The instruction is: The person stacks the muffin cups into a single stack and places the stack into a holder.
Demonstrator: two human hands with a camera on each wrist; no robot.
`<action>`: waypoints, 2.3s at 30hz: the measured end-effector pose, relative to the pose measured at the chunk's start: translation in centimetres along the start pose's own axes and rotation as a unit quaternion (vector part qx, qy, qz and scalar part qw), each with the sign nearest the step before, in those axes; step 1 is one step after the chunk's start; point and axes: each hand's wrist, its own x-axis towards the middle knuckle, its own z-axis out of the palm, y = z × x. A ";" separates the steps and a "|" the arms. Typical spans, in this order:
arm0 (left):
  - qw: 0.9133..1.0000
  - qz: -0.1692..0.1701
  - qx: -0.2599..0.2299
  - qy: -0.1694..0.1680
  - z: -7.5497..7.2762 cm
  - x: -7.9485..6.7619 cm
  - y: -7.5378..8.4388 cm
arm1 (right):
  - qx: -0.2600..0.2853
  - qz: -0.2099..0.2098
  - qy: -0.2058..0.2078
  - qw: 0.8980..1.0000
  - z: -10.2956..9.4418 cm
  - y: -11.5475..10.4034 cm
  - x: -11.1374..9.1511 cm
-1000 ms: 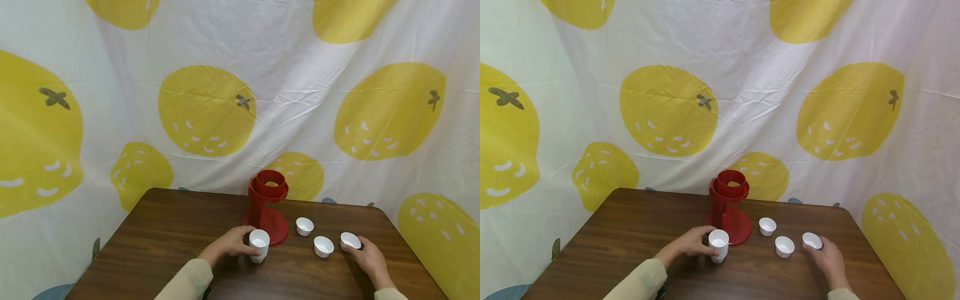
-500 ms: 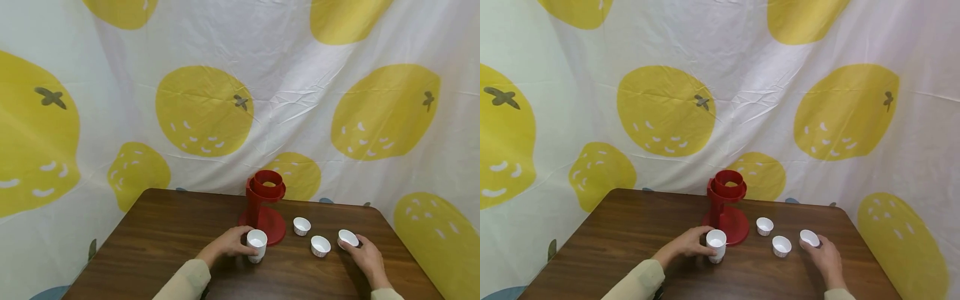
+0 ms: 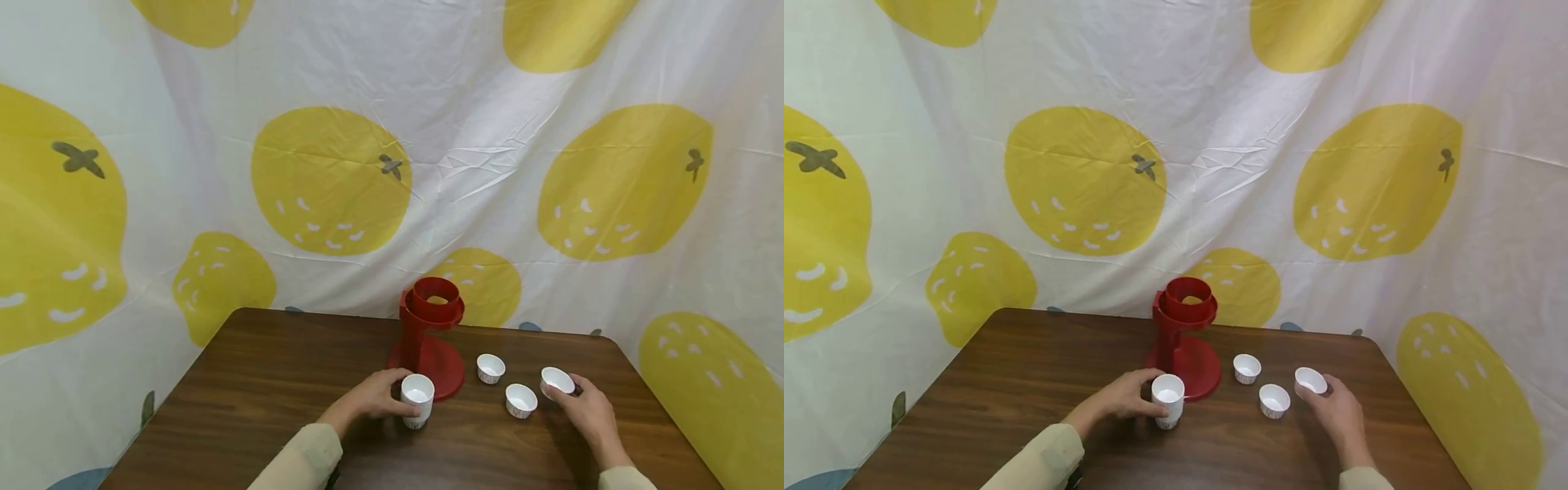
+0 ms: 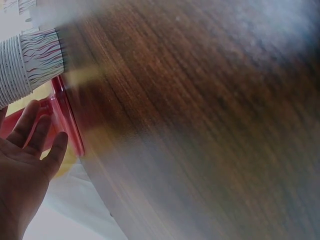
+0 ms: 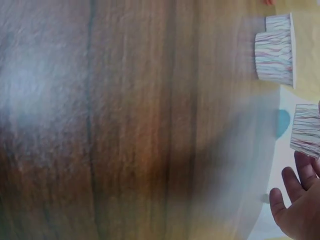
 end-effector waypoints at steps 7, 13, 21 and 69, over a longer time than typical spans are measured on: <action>1.000 -0.001 -0.002 -0.001 0.0 0.0 -0.1 | 0.040 -0.004 -0.001 0.999 0.1 -1.6 -0.2; 1.000 -0.003 -0.003 -0.002 -0.1 0.0 -0.1 | 0.065 -0.017 0.006 0.998 0.6 -2.8 -0.2; 1.000 -0.003 -0.003 -0.004 -0.1 0.1 -0.1 | 0.086 -0.024 0.006 0.996 0.9 -4.0 -0.5; 1.000 0.006 -0.007 0.001 0.0 0.0 -0.1 | 0.203 -0.077 -0.020 0.976 5.9 -12.3 -4.3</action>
